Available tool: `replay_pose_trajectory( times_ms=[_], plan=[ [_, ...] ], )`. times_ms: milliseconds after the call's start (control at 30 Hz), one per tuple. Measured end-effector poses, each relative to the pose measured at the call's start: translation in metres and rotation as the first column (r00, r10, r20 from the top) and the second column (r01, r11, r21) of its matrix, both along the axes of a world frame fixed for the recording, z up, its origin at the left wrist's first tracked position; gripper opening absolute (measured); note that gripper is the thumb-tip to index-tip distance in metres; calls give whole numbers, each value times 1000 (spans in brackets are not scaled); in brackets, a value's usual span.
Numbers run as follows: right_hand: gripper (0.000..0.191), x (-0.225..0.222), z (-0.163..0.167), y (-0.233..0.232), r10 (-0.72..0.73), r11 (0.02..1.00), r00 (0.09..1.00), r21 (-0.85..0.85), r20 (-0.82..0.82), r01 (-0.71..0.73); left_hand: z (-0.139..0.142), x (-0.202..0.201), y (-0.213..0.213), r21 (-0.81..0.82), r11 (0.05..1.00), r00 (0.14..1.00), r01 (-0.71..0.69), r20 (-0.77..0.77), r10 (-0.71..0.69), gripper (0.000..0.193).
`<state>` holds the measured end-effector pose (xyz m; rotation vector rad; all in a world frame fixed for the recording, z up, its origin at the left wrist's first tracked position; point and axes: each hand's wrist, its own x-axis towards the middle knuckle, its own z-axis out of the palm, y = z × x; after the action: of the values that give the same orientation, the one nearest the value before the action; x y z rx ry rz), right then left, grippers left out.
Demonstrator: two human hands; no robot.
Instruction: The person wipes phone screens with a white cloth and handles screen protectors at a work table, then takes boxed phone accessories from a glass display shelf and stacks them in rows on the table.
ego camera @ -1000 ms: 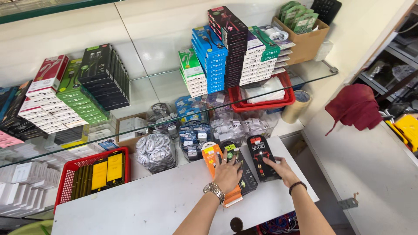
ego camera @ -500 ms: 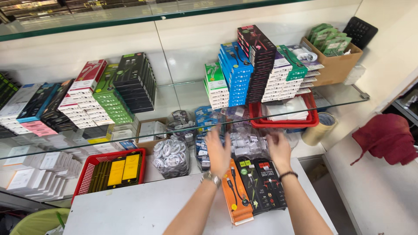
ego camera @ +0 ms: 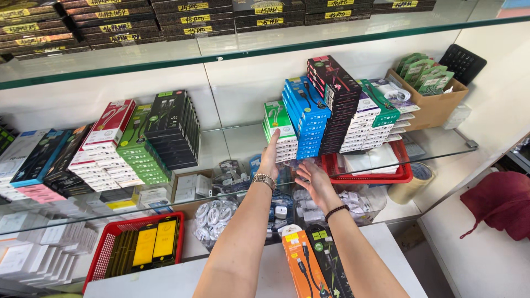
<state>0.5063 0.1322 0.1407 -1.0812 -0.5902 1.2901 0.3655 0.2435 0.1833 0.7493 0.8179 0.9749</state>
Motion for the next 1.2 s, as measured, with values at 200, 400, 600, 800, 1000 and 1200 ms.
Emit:
replay_pose_trajectory(
  times_ms=[200,400,600,800,1000,1200],
  plan=[
    [56,-1,5,-6,41,999,999,22,12,-41,18,4,10,-70,968,967,-240,-101,233,131],
    [59,-4,7,-9,61,998,997,11,54,-62,25,-3,15,-39,995,996,-90,-20,89,123],
    [62,-13,23,-10,-14,999,998,-28,64,15,15,-34,-28,78,994,997,-75,-27,77,109],
    [62,-34,61,-28,161,987,981,-32,108,-158,4,-55,-118,242,968,993,-65,-82,87,108],
    [58,-18,57,-87,304,953,945,-37,120,-302,15,-39,-191,273,962,999,-32,-21,39,110],
    [54,22,24,-143,227,974,974,12,-1,-227,13,0,-249,263,965,996,14,-84,9,108]
  ],
)
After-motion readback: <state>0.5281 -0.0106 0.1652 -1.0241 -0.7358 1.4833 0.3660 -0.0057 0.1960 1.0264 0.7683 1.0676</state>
